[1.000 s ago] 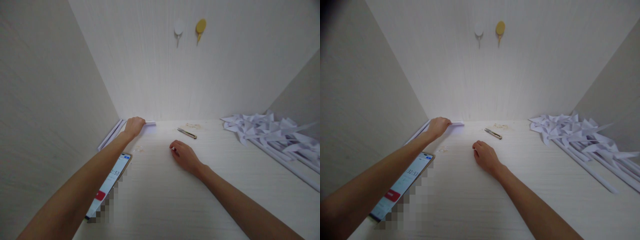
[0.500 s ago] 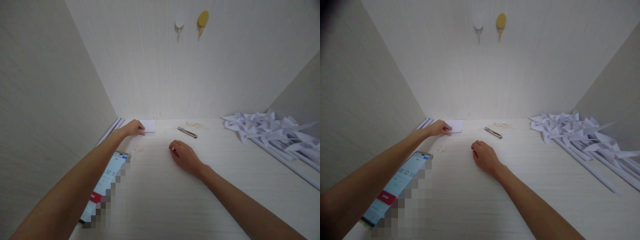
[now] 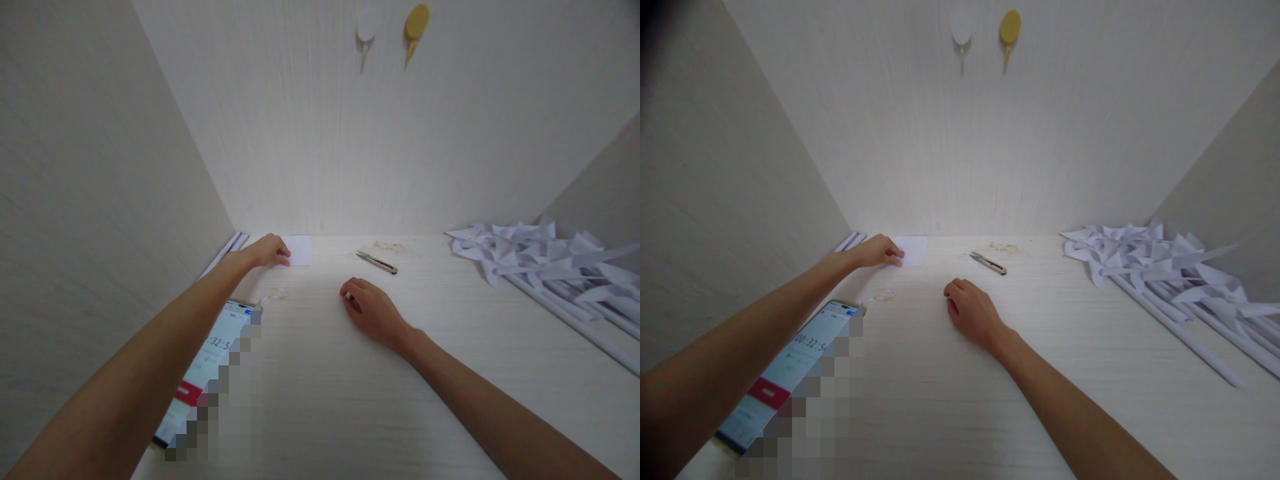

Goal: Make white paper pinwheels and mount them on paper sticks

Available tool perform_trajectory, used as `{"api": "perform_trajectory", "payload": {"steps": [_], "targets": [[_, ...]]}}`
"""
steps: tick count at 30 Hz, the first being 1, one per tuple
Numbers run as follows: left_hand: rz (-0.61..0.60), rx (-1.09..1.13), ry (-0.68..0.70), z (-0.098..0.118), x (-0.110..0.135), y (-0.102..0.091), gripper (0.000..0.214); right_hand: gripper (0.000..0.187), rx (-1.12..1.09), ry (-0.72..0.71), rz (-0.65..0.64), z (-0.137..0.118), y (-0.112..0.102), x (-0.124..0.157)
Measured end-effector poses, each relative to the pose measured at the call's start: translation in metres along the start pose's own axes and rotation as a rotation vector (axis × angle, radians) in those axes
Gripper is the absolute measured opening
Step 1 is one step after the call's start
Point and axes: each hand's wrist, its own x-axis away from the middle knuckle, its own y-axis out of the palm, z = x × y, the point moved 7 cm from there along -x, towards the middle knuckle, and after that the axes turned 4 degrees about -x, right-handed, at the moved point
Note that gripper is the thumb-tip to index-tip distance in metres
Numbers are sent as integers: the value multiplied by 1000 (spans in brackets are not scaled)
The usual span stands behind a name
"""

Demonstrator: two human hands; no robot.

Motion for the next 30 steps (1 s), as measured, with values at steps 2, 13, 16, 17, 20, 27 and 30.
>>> {"api": "perform_trajectory", "payload": {"steps": [2,13,16,17,20,27,30], "targets": [[7,35,20,-3,-1,1,19,15,-2,2,-7,0,0,0],[39,107,98,-11,-5,4,16,16,-6,1,2,0,0,0],[35,92,92,-10,-5,3,15,16,-4,-1,5,1,1,1],[33,85,88,-10,-5,3,15,16,-3,-2,4,1,0,1],[36,73,98,-8,-5,2,15,16,-4,-7,3,0,0,1],[30,59,93,-5,-4,0,16,15,-2,-3,1,0,0,0],[37,54,84,-2,-3,-3,16,15,-4,-11,6,0,0,1]]}}
